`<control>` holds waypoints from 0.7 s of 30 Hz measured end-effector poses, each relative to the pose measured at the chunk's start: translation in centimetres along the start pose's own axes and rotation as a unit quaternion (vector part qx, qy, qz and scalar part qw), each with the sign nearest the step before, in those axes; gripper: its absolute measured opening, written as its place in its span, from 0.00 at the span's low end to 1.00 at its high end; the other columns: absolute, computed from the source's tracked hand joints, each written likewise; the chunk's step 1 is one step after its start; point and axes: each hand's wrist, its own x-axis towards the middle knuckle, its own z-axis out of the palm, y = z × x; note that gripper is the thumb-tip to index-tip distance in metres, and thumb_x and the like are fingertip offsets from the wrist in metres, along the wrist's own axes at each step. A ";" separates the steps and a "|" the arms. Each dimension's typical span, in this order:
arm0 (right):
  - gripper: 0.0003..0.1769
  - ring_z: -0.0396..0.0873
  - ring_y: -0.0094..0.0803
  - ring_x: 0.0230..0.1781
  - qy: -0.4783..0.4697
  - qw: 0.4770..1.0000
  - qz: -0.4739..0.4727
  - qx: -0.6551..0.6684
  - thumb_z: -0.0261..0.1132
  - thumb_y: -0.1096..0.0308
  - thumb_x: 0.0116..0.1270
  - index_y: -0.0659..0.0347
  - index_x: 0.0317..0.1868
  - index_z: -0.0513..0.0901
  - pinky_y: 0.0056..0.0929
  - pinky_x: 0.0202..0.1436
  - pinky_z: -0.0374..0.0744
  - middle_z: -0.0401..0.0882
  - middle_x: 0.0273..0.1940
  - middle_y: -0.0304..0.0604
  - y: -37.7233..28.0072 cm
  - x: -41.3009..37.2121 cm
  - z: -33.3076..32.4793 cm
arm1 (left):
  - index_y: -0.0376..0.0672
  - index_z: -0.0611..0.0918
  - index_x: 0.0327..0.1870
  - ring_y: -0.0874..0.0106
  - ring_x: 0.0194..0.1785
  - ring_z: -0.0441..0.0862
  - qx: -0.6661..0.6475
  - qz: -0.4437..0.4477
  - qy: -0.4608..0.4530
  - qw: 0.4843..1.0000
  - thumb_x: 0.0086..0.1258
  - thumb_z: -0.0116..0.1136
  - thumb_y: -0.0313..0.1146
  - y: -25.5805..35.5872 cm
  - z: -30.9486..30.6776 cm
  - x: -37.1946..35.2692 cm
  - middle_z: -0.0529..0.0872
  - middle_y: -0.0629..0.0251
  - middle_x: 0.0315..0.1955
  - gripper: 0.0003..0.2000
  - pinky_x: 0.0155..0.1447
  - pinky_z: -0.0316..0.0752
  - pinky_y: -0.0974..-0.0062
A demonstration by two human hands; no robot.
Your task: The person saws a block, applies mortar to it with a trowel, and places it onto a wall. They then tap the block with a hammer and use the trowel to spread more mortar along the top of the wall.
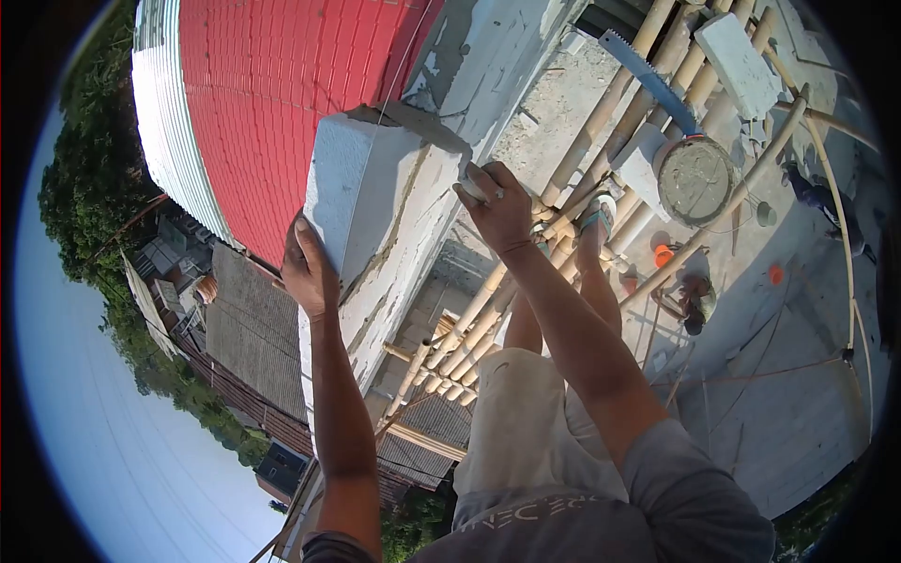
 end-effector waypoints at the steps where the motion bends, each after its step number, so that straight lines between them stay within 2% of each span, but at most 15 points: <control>1: 0.19 0.84 0.41 0.35 -0.011 1.000 0.005 -0.004 0.78 0.61 0.59 0.49 0.51 0.87 0.39 0.38 0.84 0.82 0.41 0.39 0.9 -1.1 -1.8 | 0.29 0.80 0.62 0.68 0.48 0.81 -0.007 0.003 0.007 1.000 0.84 0.43 0.56 0.1 0.1 -0.1 0.87 0.53 0.42 0.32 0.57 0.75 0.68; 2: 0.19 0.84 0.40 0.36 -0.023 1.000 0.011 -0.010 0.78 0.61 0.59 0.50 0.51 0.87 0.39 0.39 0.84 0.82 0.41 0.39 2.0 -2.4 -4.0 | 0.29 0.80 0.62 0.68 0.48 0.81 -0.011 0.002 0.004 1.000 0.84 0.43 0.56 0.2 -0.1 -0.3 0.87 0.53 0.42 0.32 0.57 0.75 0.68; 4: 0.20 0.86 0.40 0.38 -0.072 0.996 -0.020 -0.057 0.79 0.60 0.58 0.52 0.51 0.87 0.39 0.40 0.85 0.84 0.43 0.40 5.0 -4.6 -9.2 | 0.29 0.80 0.61 0.68 0.48 0.81 0.015 -0.097 -0.072 0.993 0.84 0.43 0.58 0.4 -0.7 0.1 0.87 0.52 0.43 0.33 0.57 0.75 0.68; 5: 0.20 0.86 0.40 0.38 -0.069 0.995 -0.016 -0.067 0.79 0.60 0.58 0.52 0.51 0.87 0.39 0.40 0.85 0.84 0.43 0.40 6.8 -5.7 -11.1 | 0.29 0.80 0.61 0.67 0.47 0.81 0.002 -0.027 -0.004 1.000 0.84 0.42 0.59 0.1 0.1 -0.2 0.87 0.50 0.43 0.34 0.56 0.75 0.68; 6: 0.20 0.86 0.43 0.39 -0.066 0.994 0.021 -0.083 0.78 0.59 0.59 0.53 0.51 0.87 0.40 0.40 0.85 0.84 0.44 0.43 8.8 -7.4 -13.2 | 0.30 0.81 0.61 0.62 0.49 0.83 0.026 0.003 0.016 1.000 0.84 0.42 0.59 -0.7 0.2 -0.2 0.88 0.48 0.45 0.33 0.57 0.75 0.66; 7: 0.21 0.87 0.45 0.41 -0.060 0.990 0.068 -0.108 0.78 0.58 0.60 0.54 0.51 0.87 0.42 0.41 0.85 0.85 0.44 0.45 9.9 -9.4 -15.8 | 0.33 0.80 0.66 0.53 0.60 0.85 0.022 -0.079 -0.068 0.994 0.83 0.41 0.61 -0.5 -0.5 0.2 0.87 0.44 0.57 0.36 0.65 0.75 0.59; 8: 0.21 0.87 0.45 0.41 -0.050 0.985 0.092 -0.140 0.78 0.58 0.60 0.54 0.51 0.87 0.42 0.41 0.85 0.85 0.44 0.45 10.5 -10.9 -18.5 | 0.33 0.80 0.67 0.52 0.61 0.85 0.018 -0.066 -0.059 0.996 0.83 0.41 0.62 -0.2 -0.6 0.1 0.86 0.43 0.57 0.36 0.65 0.76 0.59; 10: 0.20 0.86 0.54 0.43 0.022 0.945 0.244 -0.217 0.72 0.54 0.66 0.57 0.52 0.85 0.46 0.45 0.84 0.86 0.44 0.52 12.7 -10.9 -22.9 | 0.33 0.80 0.67 0.50 0.61 0.84 0.020 -0.036 -0.036 0.999 0.83 0.40 0.62 -0.7 0.0 0.1 0.86 0.41 0.58 0.37 0.64 0.76 0.57; 12: 0.22 0.85 0.60 0.44 0.062 0.880 0.429 -0.193 0.66 0.51 0.70 0.61 0.51 0.84 0.49 0.50 0.82 0.86 0.43 0.58 14.0 -9.3 -26.4 | 0.32 0.79 0.68 0.48 0.61 0.83 0.030 -0.035 -0.025 0.999 0.83 0.40 0.63 -1.5 -0.1 0.4 0.84 0.40 0.59 0.37 0.63 0.76 0.55; 14: 0.25 0.84 0.61 0.46 0.050 0.846 0.456 -0.271 0.66 0.46 0.69 0.63 0.48 0.84 0.50 0.54 0.80 0.87 0.41 0.61 18.6 -8.5 -28.8 | 0.32 0.78 0.68 0.47 0.62 0.83 0.033 -0.049 -0.035 0.998 0.82 0.40 0.63 -1.9 -0.2 0.4 0.83 0.38 0.61 0.38 0.63 0.76 0.55; 15: 0.25 0.87 0.53 0.38 0.026 0.837 0.457 -0.299 0.66 0.46 0.68 0.63 0.45 0.84 0.47 0.47 0.83 0.87 0.35 0.55 23.0 -8.7 -29.6 | 0.31 0.78 0.69 0.46 0.63 0.82 0.042 -0.045 -0.034 0.998 0.82 0.41 0.63 -2.1 -0.2 0.4 0.82 0.38 0.62 0.38 0.63 0.76 0.54; 16: 0.25 0.87 0.53 0.38 0.027 0.836 0.461 -0.298 0.66 0.46 0.68 0.63 0.45 0.84 0.47 0.47 0.83 0.87 0.35 0.55 24.0 -7.4 -29.9 | 0.31 0.78 0.69 0.46 0.63 0.82 0.053 -0.040 -0.033 0.997 0.82 0.41 0.63 -2.4 -0.5 0.7 0.82 0.37 0.62 0.38 0.63 0.76 0.53; 18: 0.22 0.84 0.36 0.28 0.022 0.813 0.576 -0.087 0.69 0.49 0.68 0.63 0.43 0.86 0.38 0.33 0.83 0.84 0.28 0.44 24.1 -4.6 -30.1 | 0.32 0.78 0.69 0.47 0.62 0.83 0.031 -0.012 -0.028 0.999 0.81 0.42 0.65 -3.6 -0.2 1.0 0.83 0.38 0.60 0.39 0.62 0.77 0.55; 19: 0.22 0.84 0.36 0.28 0.023 0.812 0.577 -0.084 0.69 0.49 0.68 0.63 0.43 0.86 0.38 0.33 0.83 0.84 0.28 0.44 24.7 -3.9 -30.0 | 0.32 0.78 0.68 0.48 0.61 0.83 0.020 -0.042 -0.022 0.999 0.81 0.42 0.65 -2.7 -0.3 0.9 0.83 0.38 0.60 0.39 0.62 0.77 0.56; 21: 0.19 0.77 0.23 0.22 0.013 0.807 0.589 0.044 0.71 0.51 0.68 0.61 0.39 0.85 0.30 0.24 0.77 0.78 0.24 0.36 25.5 -2.9 -29.7 | 0.33 0.79 0.68 0.49 0.61 0.83 0.012 -0.073 -0.015 0.997 0.80 0.43 0.66 -2.2 -0.3 0.6 0.84 0.39 0.59 0.40 0.62 0.77 0.56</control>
